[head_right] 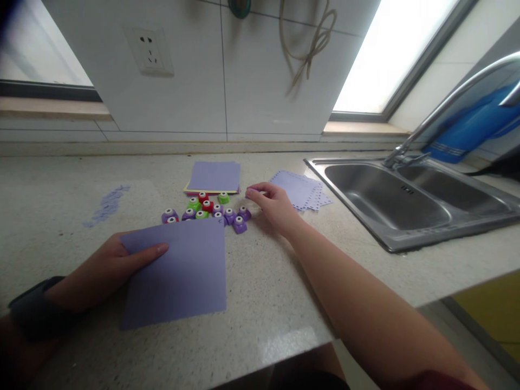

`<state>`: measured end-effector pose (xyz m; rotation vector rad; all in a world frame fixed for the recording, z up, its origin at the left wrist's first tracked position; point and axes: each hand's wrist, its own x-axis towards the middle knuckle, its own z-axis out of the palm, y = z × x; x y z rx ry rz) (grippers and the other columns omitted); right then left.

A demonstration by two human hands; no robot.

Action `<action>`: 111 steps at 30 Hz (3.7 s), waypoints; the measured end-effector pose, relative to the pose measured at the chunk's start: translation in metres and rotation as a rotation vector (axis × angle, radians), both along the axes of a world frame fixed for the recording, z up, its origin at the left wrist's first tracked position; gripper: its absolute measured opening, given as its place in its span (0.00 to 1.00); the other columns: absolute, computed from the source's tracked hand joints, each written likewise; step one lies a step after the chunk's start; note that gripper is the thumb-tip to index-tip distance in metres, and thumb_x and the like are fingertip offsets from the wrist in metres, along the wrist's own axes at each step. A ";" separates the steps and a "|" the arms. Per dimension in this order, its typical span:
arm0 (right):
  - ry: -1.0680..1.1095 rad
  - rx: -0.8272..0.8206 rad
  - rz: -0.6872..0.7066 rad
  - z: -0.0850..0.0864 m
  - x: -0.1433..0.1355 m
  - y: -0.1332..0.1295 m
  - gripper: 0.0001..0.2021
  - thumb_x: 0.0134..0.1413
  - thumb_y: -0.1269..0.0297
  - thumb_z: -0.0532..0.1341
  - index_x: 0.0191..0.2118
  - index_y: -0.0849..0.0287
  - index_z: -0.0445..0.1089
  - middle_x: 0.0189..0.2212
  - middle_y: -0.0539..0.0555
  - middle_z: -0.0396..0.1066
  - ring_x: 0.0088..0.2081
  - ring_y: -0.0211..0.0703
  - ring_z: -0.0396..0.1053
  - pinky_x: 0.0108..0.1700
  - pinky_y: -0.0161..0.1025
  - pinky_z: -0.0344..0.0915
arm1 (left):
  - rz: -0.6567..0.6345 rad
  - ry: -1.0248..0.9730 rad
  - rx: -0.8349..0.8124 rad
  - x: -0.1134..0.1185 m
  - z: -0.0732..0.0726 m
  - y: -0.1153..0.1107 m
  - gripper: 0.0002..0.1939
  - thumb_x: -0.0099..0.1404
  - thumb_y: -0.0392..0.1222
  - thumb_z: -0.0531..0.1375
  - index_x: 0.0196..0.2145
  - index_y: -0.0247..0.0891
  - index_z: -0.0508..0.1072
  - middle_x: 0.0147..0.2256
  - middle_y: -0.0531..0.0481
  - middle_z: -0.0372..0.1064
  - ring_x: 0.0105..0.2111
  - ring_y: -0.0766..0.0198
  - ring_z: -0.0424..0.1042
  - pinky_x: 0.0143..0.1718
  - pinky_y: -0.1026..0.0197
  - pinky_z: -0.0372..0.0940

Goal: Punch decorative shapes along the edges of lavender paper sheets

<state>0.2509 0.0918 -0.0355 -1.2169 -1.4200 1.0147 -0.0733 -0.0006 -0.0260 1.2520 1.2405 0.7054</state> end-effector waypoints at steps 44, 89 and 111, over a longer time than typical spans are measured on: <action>-0.582 0.076 0.066 -0.006 0.007 0.013 0.14 0.59 0.55 0.68 0.45 0.58 0.82 0.35 0.58 0.79 0.34 0.48 0.70 0.38 0.47 0.64 | 0.036 0.048 0.023 0.002 0.005 0.001 0.18 0.60 0.54 0.72 0.41 0.39 0.83 0.35 0.44 0.84 0.33 0.50 0.80 0.34 0.54 0.76; -0.479 0.305 -0.014 0.014 0.019 -0.009 0.06 0.60 0.62 0.66 0.40 0.56 0.78 0.30 0.51 0.77 0.28 0.39 0.68 0.34 0.41 0.64 | 0.426 -0.070 0.208 -0.005 -0.015 0.011 0.21 0.58 0.55 0.73 0.45 0.42 0.84 0.46 0.45 0.84 0.49 0.42 0.80 0.53 0.48 0.76; -0.814 0.319 0.364 0.000 0.027 0.004 0.13 0.60 0.57 0.69 0.49 0.54 0.79 0.43 0.58 0.78 0.47 0.53 0.71 0.52 0.52 0.68 | 0.389 -0.155 0.199 -0.003 -0.015 0.009 0.21 0.56 0.50 0.76 0.46 0.42 0.85 0.44 0.44 0.85 0.40 0.47 0.83 0.38 0.57 0.79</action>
